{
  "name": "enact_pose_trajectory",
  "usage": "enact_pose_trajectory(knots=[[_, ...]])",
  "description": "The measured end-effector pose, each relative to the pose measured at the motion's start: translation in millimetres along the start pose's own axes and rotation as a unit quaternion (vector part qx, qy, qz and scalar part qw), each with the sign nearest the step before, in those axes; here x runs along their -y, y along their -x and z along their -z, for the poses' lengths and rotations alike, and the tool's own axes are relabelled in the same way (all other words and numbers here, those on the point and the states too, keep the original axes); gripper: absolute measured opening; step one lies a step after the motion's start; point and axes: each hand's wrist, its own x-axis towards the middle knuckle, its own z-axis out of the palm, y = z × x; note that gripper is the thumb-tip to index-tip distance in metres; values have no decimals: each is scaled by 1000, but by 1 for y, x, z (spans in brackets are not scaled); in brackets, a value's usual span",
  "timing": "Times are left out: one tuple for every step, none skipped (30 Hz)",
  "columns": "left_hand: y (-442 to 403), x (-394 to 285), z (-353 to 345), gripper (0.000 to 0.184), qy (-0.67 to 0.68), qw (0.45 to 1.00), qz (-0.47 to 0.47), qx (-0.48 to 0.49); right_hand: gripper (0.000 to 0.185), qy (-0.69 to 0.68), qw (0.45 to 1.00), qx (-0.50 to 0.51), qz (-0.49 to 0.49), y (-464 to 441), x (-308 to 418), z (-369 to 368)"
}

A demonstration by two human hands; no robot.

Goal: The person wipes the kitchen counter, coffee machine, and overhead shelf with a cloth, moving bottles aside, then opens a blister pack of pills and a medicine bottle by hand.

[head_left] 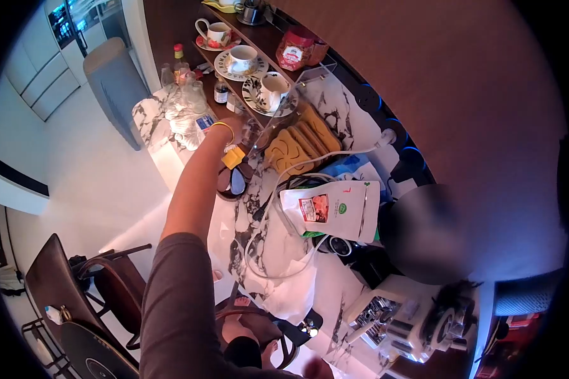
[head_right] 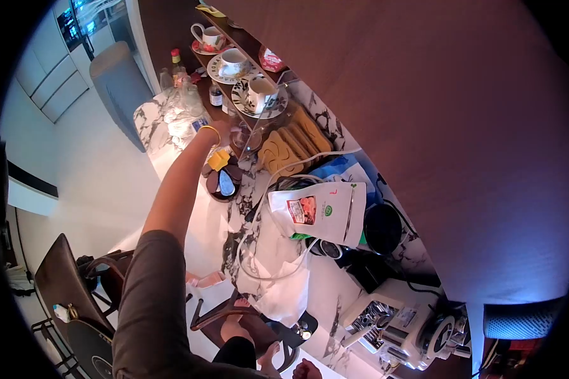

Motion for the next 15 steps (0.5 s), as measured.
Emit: enact_pose_trajectory(knots=[[-3, 1, -3, 61, -12, 1000, -8, 27, 24, 5, 1000, -3, 1, -3, 2, -2], [-6, 2, -4, 65, -26, 998, -16, 55, 23, 9, 1000, -4, 2, -5, 3, -3], [-11, 5, -9, 65, -11, 998, -12, 63, 23, 11, 1000, -7, 2, -7, 3, -3], [-13, 7, -14, 65, -10, 998, -15, 63, 23, 12, 1000, -9, 3, -8, 2, -3], [-15, 10, -20, 58, 20, 999, -39, 28, 23, 13, 1000, -10, 2, -9, 3, -3], [-17, 11, -25, 52, 49, 997, -62, -8, 23, 16, 1000, -11, 5, -10, 3, -1], [-20, 10, -27, 52, 50, 997, -62, -10, 23, 19, 1000, -13, 4, -11, 3, -2], [-22, 7, -26, 38, 29, 999, -39, -1, 23, 22, 1000, -12, 5, -12, 3, -2], [-25, 3, -25, 25, 7, 1000, -17, 6, 23, 25, 1000, -11, 7, -13, 3, 0], [-24, 3, -25, 25, 4, 1000, -20, 6, 23, 28, 999, -10, 12, -14, 1, 4], [-19, 6, -27, 21, -10, 999, -17, -46, 23, 27, 1000, -9, 10, -14, 0, 5], [-13, 12, -28, 17, -23, 995, -14, -98, 24, 28, 1000, -8, 9, -14, 0, 7], [-6, 18, -27, 18, -17, 990, -68, -122, 24, 30, 999, -8, 12, -13, -3, 10], [0, 19, -26, 18, -18, 990, -71, -119, 25, 29, 999, -6, 16, -12, -5, 13], [6, 19, -25, 15, -61, 991, -42, -109, 25, 26, 999, -3, 21, -11, -8, 17]])
